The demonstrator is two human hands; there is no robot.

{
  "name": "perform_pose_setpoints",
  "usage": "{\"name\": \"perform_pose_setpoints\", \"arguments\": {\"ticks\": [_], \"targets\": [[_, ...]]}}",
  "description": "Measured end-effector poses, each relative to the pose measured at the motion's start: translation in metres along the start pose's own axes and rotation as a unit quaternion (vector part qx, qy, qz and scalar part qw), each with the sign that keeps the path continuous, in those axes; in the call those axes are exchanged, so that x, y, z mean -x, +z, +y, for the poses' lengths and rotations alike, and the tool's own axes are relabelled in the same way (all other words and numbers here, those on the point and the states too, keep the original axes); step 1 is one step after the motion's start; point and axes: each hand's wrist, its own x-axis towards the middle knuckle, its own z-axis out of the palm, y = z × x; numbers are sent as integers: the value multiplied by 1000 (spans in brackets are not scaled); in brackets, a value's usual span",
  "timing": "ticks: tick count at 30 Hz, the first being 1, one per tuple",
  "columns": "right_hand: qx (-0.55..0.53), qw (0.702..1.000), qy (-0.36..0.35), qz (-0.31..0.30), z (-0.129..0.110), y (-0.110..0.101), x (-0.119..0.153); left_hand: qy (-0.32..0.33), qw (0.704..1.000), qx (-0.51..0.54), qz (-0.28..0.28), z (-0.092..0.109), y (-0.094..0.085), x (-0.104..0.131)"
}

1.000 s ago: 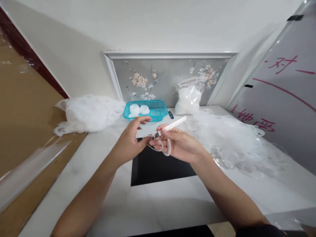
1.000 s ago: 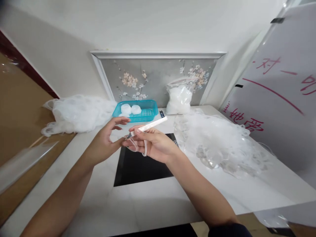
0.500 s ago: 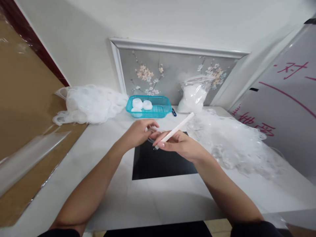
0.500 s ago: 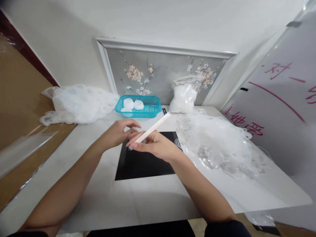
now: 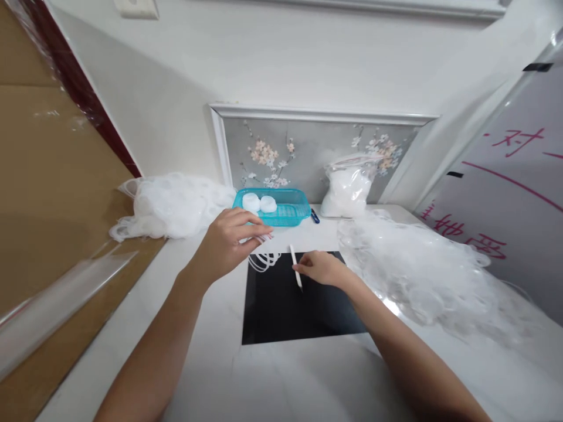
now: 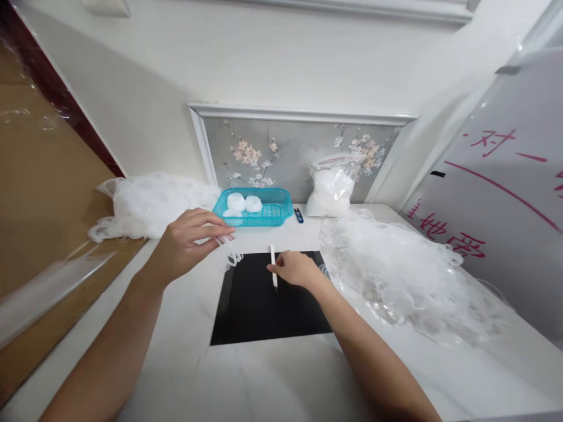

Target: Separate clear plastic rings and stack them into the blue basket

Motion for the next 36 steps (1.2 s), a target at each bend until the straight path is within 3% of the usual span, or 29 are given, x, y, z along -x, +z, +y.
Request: {"name": "perform_pose_setpoints", "arguments": {"ticks": [2,5,8,12,19,23,26,32,36], "targets": [[-96,993,-69,29,-17,-10,17,29,999,-11,7,8,-3,-1],[-293,934,-192,-68,-41,-20,45,73,996,-44,16,22,-6,-3],[-380,885,-240,-124,-57,-20,67,122,990,-68,29,35,-7,-5],[-383,889,-229,-102,-62,-16,80,139,986,-85,35,45,-4,-6],[-438,844,-223,-215,-60,-20,77,142,987,-67,23,41,1,-5],[-402,885,-209,-108,-63,-14,77,154,984,-84,21,42,2,-6],[-415,884,-203,-67,-64,-13,77,148,985,-89,13,43,1,-6],[-486,832,-192,-186,-62,-18,78,134,989,-56,-2,36,1,-4],[-504,807,-203,-233,-64,-15,78,135,990,-45,3,37,1,-4]]}}
